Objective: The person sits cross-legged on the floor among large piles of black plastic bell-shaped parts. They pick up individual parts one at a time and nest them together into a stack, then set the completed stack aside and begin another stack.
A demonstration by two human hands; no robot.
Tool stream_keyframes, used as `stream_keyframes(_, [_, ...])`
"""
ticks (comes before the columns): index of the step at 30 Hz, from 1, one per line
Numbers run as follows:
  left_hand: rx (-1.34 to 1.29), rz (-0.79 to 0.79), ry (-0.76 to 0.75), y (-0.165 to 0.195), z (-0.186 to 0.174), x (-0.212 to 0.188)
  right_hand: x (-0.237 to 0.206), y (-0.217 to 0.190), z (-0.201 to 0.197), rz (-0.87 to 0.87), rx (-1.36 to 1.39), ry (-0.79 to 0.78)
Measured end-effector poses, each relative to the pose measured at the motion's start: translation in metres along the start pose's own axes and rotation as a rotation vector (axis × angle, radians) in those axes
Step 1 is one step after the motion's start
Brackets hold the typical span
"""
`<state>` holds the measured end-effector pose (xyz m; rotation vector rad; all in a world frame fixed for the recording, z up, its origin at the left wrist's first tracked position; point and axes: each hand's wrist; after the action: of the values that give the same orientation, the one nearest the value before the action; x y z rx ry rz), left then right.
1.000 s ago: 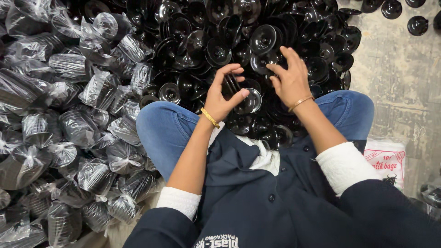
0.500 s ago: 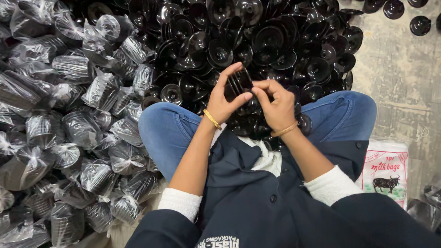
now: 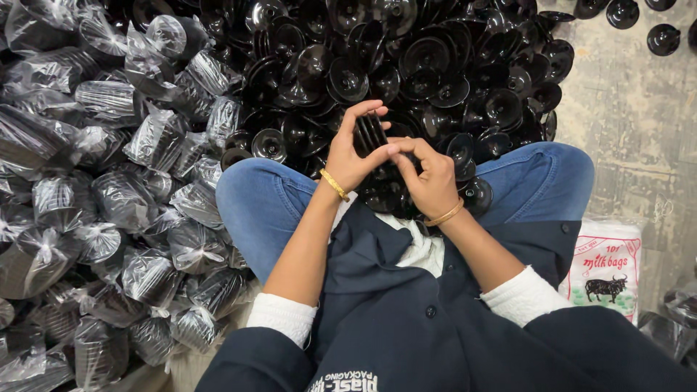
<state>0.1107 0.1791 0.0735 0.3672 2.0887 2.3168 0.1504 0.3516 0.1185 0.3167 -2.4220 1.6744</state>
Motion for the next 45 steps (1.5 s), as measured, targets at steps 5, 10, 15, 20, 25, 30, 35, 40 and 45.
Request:
stream_keyframes(5, [0.099, 0.046, 0.112, 0.000, -0.001, 0.002, 0.009, 0.015, -0.013, -0.109, -0.033, 0.004])
stream_keyframes(10, [0.104, 0.074, 0.154, 0.000, -0.001, 0.004, 0.054, 0.060, -0.032, -0.258, -0.480, 0.048])
stream_keyframes(15, [0.147, 0.085, 0.135, -0.002, -0.001, 0.001, 0.084, 0.109, -0.019, -0.257, -0.734, 0.071])
stream_keyframes(20, [0.187, 0.084, 0.139, -0.003, -0.002, 0.002, 0.097, 0.118, -0.011, -0.183, -0.777, 0.113])
stream_keyframes(25, [0.176, 0.085, 0.141, -0.001, -0.001, 0.003, 0.086, 0.088, -0.033, 0.002, -0.396, 0.143])
stream_keyframes(30, [0.087, 0.004, 0.097, 0.004, -0.001, 0.004, 0.048, 0.043, -0.021, 0.147, 0.024, 0.098])
stream_keyframes(35, [0.163, 0.105, 0.072, 0.001, -0.003, 0.003, 0.026, 0.017, 0.007, -0.048, 0.052, 0.023])
stream_keyframes(40, [-0.061, 0.074, 0.050, -0.007, -0.005, 0.001, 0.016, 0.012, 0.009, -0.055, 0.014, -0.073])
stream_keyframes(45, [-0.238, -0.022, 0.079, -0.007, -0.007, 0.003, 0.011, 0.009, 0.008, -0.029, -0.007, -0.157])
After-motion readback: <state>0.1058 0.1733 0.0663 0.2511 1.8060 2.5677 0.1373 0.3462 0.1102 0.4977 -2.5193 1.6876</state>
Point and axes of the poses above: each hand's wrist, its own x-axis towards the middle knuckle, its own z-axis out of the palm, y = z × x, and after that the axes turned 3 degrees about y, right-handed
